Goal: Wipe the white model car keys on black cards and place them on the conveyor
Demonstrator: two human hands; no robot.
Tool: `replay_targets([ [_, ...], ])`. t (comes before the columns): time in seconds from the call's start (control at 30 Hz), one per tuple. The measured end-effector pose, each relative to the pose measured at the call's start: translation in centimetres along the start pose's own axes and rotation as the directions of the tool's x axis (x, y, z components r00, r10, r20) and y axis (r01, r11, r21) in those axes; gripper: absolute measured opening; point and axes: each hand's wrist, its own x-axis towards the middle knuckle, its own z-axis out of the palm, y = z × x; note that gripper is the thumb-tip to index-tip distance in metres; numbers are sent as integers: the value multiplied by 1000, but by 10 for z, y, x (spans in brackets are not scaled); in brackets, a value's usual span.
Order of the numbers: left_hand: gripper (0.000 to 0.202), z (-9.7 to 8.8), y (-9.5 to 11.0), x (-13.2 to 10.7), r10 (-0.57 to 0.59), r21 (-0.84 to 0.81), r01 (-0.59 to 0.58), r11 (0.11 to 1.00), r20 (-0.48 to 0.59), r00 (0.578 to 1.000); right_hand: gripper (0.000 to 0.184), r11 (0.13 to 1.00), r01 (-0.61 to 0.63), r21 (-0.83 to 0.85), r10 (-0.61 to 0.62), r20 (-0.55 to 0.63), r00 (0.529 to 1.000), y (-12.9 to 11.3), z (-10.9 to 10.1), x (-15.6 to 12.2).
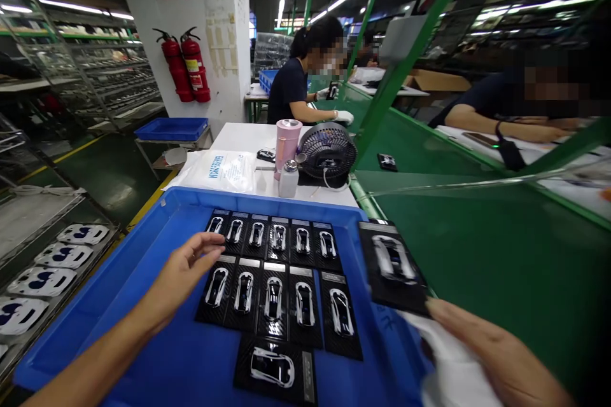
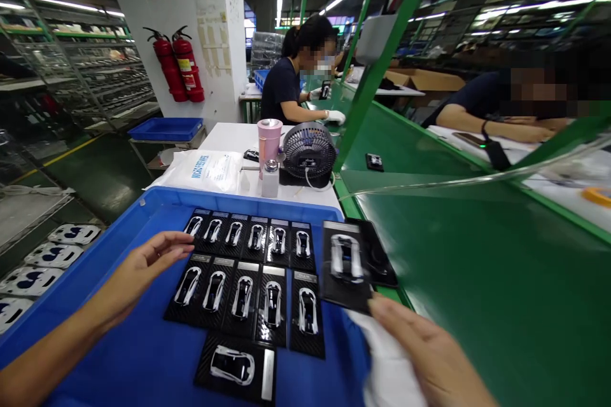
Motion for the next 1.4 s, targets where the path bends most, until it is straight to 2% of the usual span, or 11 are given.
replay_targets([
  [0.03,31,11,2,-4,-17,-9,18,1000,68,998,29,997,-65,46,61,74,995,4,14,-5],
  [0.07,32,23,3,-8,-41,-34,46,998,144,989,28,991,-73,114,57,140,989,9,29,-9],
  [0.17,33,51,5,-20,-111,-204,195,959,362,926,17,956,-153,252,61,337,940,20,70,-18],
  [0.27,32,66,5,-26,-127,-372,313,874,447,885,11,918,-236,320,82,428,900,27,95,-22],
  [0.43,19,73,3,-31,-167,-542,391,744,417,894,13,895,-292,338,101,484,869,31,110,-27],
  [0.57,12,74,1,-37,-249,-639,424,641,349,903,17,913,-263,311,75,507,859,32,114,-29],
  [0.73,10,74,-3,-40,-350,-726,461,510,314,883,23,935,-238,265,65,529,846,31,117,-31],
  [0.8,9,75,-4,-41,-371,-735,474,485,319,872,24,939,-234,250,65,540,839,30,119,-31],
  [1.13,11,77,-8,-40,-422,-764,497,413,323,847,29,960,-231,160,127,485,865,26,126,-29],
  [1.27,11,76,-9,-40,-431,-768,507,392,334,838,28,954,-240,181,120,501,857,26,128,-28],
  [1.4,12,75,-8,-40,-445,-770,515,377,337,830,28,950,-233,209,113,467,877,26,129,-27],
])
